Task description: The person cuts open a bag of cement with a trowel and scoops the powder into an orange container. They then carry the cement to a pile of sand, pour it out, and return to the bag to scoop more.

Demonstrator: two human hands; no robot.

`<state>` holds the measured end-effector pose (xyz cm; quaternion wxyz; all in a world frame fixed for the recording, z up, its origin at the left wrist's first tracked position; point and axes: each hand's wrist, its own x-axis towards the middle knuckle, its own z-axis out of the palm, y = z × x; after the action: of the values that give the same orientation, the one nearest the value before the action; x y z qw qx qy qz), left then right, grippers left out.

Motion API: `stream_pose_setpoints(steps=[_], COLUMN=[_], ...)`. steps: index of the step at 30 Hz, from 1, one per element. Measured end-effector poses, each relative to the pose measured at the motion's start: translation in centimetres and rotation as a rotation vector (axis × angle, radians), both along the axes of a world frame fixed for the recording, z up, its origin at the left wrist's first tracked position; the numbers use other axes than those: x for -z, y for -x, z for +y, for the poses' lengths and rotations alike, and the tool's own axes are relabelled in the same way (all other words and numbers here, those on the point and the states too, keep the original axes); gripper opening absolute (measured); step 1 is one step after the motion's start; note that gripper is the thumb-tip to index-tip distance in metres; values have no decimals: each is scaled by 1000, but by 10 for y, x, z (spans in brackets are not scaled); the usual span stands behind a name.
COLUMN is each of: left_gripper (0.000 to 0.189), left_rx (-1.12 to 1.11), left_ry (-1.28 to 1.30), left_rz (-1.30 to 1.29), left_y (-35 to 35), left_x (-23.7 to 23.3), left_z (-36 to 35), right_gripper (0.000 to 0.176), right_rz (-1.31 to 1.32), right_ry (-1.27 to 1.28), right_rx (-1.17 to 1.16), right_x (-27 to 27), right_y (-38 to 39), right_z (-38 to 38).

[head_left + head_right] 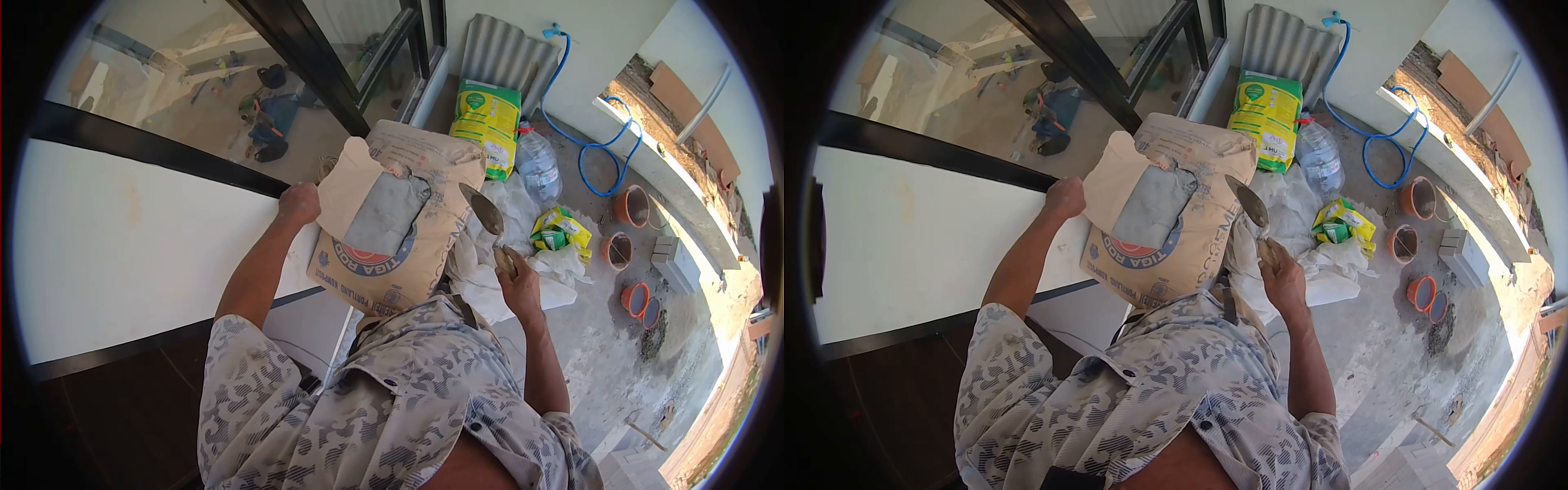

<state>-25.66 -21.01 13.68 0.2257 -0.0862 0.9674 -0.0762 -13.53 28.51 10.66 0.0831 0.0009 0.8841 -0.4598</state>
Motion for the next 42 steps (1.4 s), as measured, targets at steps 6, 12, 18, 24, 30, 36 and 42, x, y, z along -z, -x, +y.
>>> stream_pose_setpoints(steps=[6,12,18,24,30,36,42], left_gripper=[23,59,68,42,33,29,24], left_rx=[-119,-290,114,352,476,444,316], left_ry=[-6,-184,-483,-295,-215,-307,-430], left_rz=[54,344,513,385,357,439,476], left_y=[1,14,25,61,76,79,76], left_x=[6,18,43,94,96,117,102], left_z=[-4,17,87,105,101,83,97], right_gripper=[46,46,47,48,47,48,48], right_rz=[4,-7,34,-10,19,-19,-40], right_ry=[0,62,53,-16,12,14,7], right_rx=[-10,-69,-130,-126,-35,-29,-40], right_x=[4,1,-4,-17,-19,-12,-17], right_y=[-1,6,11,5,-6,-4,4], right_z=[3,-16,-37,-35,-26,-26,-33])
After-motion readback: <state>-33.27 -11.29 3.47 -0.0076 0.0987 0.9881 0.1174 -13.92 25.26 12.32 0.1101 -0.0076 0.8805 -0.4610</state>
